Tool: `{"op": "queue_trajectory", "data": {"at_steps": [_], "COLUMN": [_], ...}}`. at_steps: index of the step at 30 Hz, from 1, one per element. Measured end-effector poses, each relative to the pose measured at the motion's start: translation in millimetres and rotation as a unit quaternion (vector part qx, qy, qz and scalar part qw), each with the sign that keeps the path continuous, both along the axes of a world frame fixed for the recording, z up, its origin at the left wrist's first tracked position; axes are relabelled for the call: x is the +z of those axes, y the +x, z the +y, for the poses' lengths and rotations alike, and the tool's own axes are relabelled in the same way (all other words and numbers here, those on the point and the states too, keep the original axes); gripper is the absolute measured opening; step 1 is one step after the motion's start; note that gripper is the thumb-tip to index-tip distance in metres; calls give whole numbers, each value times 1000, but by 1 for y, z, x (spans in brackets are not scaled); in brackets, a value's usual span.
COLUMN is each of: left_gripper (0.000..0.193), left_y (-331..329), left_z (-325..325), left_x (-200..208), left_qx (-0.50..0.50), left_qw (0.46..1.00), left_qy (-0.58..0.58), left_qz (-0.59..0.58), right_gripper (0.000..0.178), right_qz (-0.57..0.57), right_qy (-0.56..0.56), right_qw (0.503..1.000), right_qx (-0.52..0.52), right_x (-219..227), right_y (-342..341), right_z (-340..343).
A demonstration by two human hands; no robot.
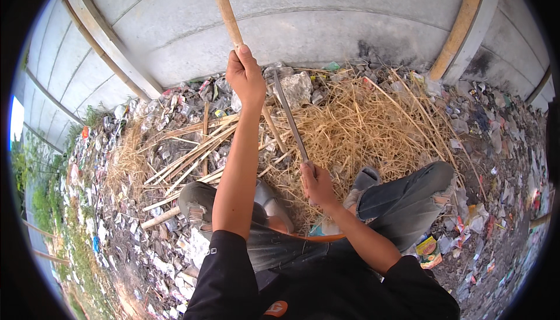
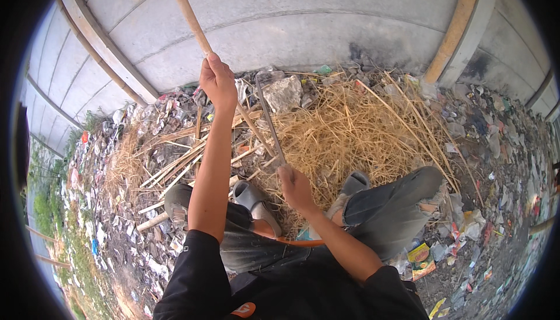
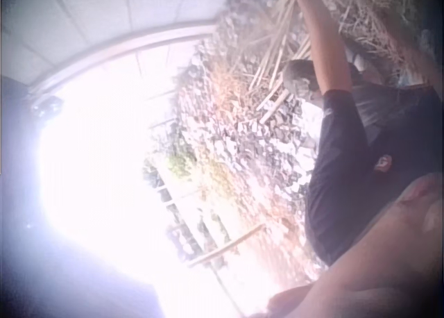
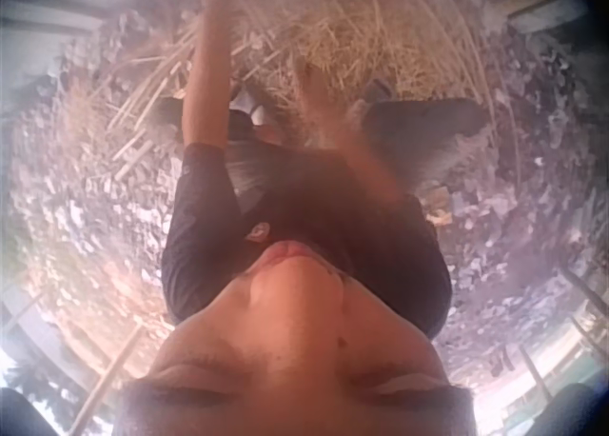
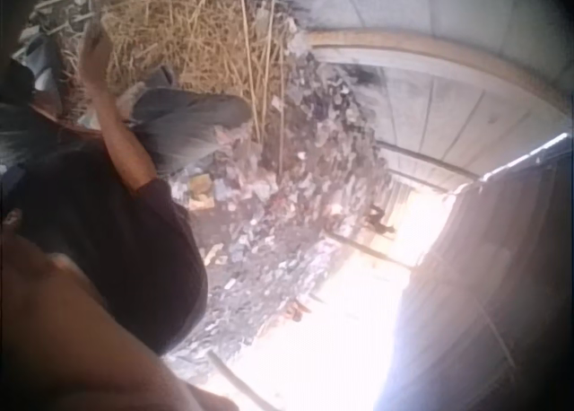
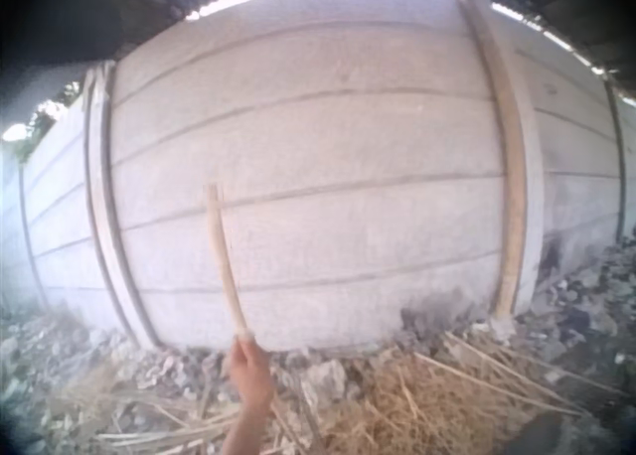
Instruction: The person sits on the ground and splits long bamboo poles into thin strips using a machete. They hold the pole vertically and strike it repeatedly to separate the fibers. Later, they use a small blue utility knife to trim the edges of the resulting strips.
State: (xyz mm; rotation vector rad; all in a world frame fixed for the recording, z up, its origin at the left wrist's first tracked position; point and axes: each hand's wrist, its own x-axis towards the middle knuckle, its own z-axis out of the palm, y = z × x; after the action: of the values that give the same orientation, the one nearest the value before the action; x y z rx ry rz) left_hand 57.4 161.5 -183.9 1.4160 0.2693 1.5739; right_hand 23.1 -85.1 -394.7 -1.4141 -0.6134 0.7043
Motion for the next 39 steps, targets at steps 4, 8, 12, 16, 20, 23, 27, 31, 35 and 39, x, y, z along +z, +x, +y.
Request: {"op": "queue_trajectory", "data": {"at_steps": [4,8,12,16,20,23,27,31,35,39], "left_gripper": [43,44,45,45,48,47,47,47,47,48], "left_y": [-25,-51,-51,-47,-49,-48,-52,-56,-59,-53], "left_z": [-7,-23,-28,-11,-15,-21,-3,-12,-9,4], "left_x": [27,60,50,15,31,33,6,24,23,-6], "left_qx": [77,75,78,158,124,111,160,115,102,136], "left_qw": [995,994,995,984,987,989,983,989,989,988], "left_qy": [23,16,26,52,63,61,78,55,71,61], "left_qz": [-51,-80,-57,-60,-80,-73,-47,-80,-82,-41], "right_gripper": [42,44,46,46,47,47,47,48,50,50], "right_qz": [88,113,279,318,273,257,274,299,296,282], "right_qy": [29,-93,-153,-131,-112,-99,-99,-119,-115,-111], "right_qw": [995,988,944,935,952,958,955,943,945,951], "right_qx": [-26,-43,-84,-85,-81,-78,-52,-80,-75,-54], "right_x": [19,-37,-63,-62,-56,-58,-63,-69,-65,-60], "right_y": [0,-12,-29,-28,-19,-18,-23,-24,-27,-26], "right_z": [-13,-51,-58,-49,-53,-53,-50,-55,-53,-51]}}
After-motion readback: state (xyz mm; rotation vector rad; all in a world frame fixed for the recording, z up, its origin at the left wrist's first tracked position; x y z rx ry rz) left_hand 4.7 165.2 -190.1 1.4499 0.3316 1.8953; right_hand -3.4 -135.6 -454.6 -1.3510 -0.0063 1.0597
